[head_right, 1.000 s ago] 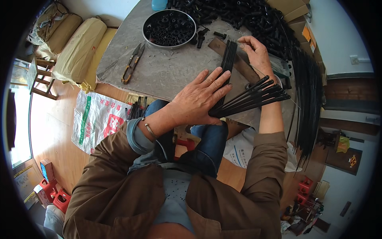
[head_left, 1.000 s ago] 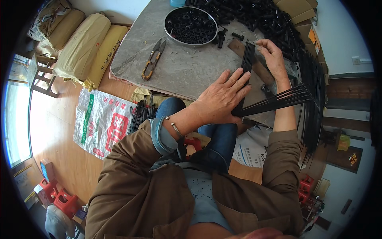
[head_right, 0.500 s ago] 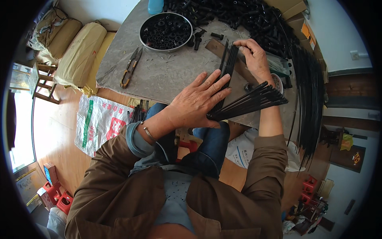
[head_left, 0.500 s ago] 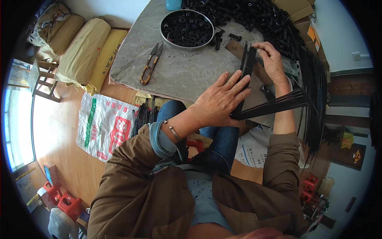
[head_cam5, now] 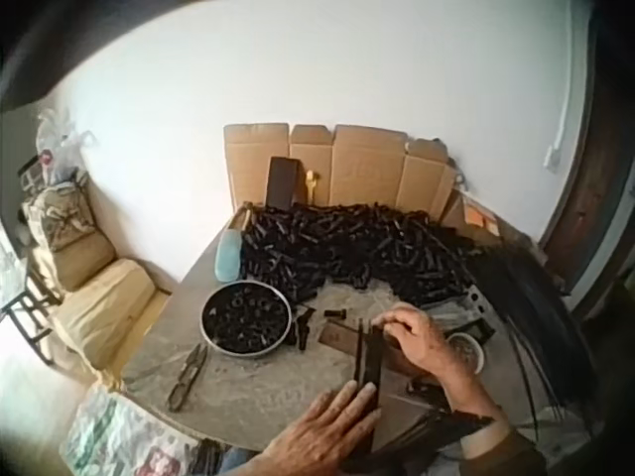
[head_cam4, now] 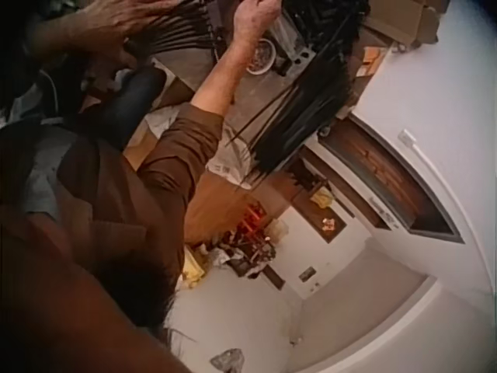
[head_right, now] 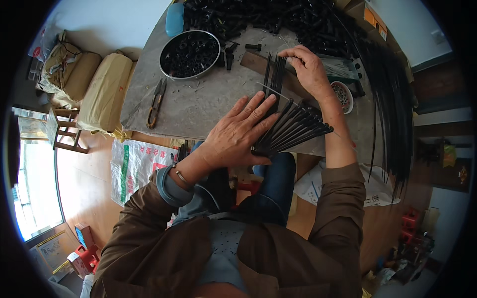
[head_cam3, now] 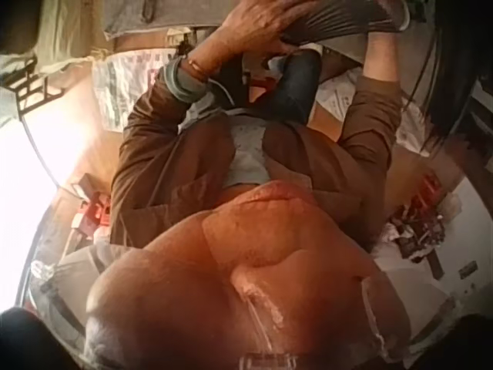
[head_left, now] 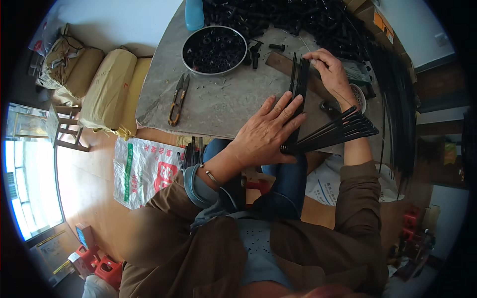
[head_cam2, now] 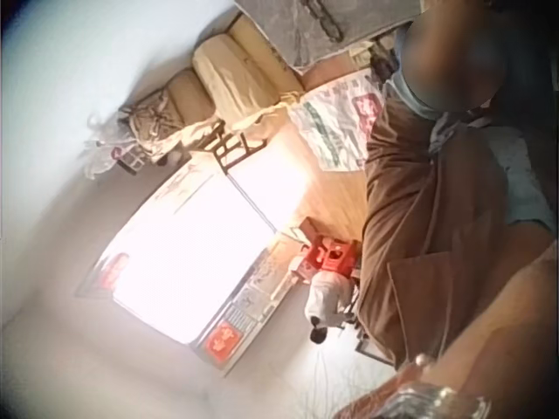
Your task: The recorder is assembling fan-like bundles of black rods and securing them with connectors.
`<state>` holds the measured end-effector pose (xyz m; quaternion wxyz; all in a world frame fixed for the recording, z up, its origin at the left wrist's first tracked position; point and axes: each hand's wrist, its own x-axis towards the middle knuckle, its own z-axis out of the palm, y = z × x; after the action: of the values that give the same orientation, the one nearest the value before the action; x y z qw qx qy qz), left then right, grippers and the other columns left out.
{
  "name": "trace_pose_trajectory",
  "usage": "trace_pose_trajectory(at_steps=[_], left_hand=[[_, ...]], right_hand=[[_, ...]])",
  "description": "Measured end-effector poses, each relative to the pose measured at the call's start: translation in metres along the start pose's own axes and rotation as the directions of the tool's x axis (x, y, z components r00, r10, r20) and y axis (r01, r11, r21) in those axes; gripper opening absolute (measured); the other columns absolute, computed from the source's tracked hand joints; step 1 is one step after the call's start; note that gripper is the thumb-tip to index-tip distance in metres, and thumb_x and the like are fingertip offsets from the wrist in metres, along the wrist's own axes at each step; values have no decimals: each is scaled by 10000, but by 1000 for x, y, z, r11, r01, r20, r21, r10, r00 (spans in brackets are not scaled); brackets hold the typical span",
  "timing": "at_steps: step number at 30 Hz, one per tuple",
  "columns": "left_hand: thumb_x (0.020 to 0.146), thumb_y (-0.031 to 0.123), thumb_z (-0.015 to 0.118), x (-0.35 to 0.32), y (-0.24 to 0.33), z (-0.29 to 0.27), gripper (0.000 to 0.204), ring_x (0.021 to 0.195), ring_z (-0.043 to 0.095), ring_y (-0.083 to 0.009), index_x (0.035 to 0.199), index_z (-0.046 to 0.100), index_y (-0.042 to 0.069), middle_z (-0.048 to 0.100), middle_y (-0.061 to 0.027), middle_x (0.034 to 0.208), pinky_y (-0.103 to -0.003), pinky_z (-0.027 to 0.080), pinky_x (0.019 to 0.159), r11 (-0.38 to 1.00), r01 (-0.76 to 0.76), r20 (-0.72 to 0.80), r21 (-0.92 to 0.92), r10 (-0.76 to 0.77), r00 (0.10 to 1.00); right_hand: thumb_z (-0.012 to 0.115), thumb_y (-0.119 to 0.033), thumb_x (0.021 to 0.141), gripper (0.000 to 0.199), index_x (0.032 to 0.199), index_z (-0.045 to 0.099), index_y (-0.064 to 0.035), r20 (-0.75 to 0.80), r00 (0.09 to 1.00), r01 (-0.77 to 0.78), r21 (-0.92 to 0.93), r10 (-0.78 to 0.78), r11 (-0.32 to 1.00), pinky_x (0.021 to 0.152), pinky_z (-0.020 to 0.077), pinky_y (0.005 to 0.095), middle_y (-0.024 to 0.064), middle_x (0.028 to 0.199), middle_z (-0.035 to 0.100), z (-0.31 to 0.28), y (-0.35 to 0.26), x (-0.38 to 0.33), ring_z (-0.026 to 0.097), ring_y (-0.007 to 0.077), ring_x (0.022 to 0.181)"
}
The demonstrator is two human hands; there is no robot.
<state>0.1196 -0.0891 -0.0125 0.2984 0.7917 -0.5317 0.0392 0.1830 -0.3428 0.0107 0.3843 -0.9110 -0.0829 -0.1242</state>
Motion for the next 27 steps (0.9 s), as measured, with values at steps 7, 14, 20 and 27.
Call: trace_pose_trajectory(at_steps=[7, 14, 20, 27], left_hand=[[622, 508, 784, 3, 3, -1, 932, 1411, 216, -369, 1356, 439, 48, 224, -205, 1516, -504, 223, 1128, 1000, 3, 49, -3, -3, 999], [620, 499, 790, 6, 4, -2, 929, 1416, 208, -363, 1362, 438, 65, 229, -215, 1512, -494, 213, 1134, 1000, 14, 83, 14, -15, 996], [636, 523, 769, 8, 4, -1, 938, 1405, 228, -372, 1375, 413, 67, 228, -221, 1509, -492, 226, 1123, 999, 2, 104, 53, -8, 995], [617, 501, 784, 10, 7, -5, 971, 1414, 208, -376, 1371, 416, 12, 217, -222, 1517, -477, 202, 1147, 999, 19, 135, 50, -25, 991]], right_hand=[[515, 12, 902, 173, 1020, 641, -10, -29, 999, 46, 15, -46, 999, 818, 454, 247, 31, 967, 595, 2, 2, -4, 583, 143, 922], [518, 53, 870, 185, 1005, 633, 0, 7, 999, 52, -65, -52, 997, 815, 463, 269, 51, 942, 589, -3, -2, -3, 592, 165, 912], [511, 49, 872, 181, 1001, 629, 0, -7, 996, 88, -43, -88, 995, 807, 461, 282, 55, 939, 587, 0, 9, -1, 587, 174, 898], [501, 27, 877, 167, 996, 614, -1, -25, 997, 74, -50, -76, 996, 802, 468, 297, 63, 967, 599, -1, 3, -2, 587, 178, 903]])
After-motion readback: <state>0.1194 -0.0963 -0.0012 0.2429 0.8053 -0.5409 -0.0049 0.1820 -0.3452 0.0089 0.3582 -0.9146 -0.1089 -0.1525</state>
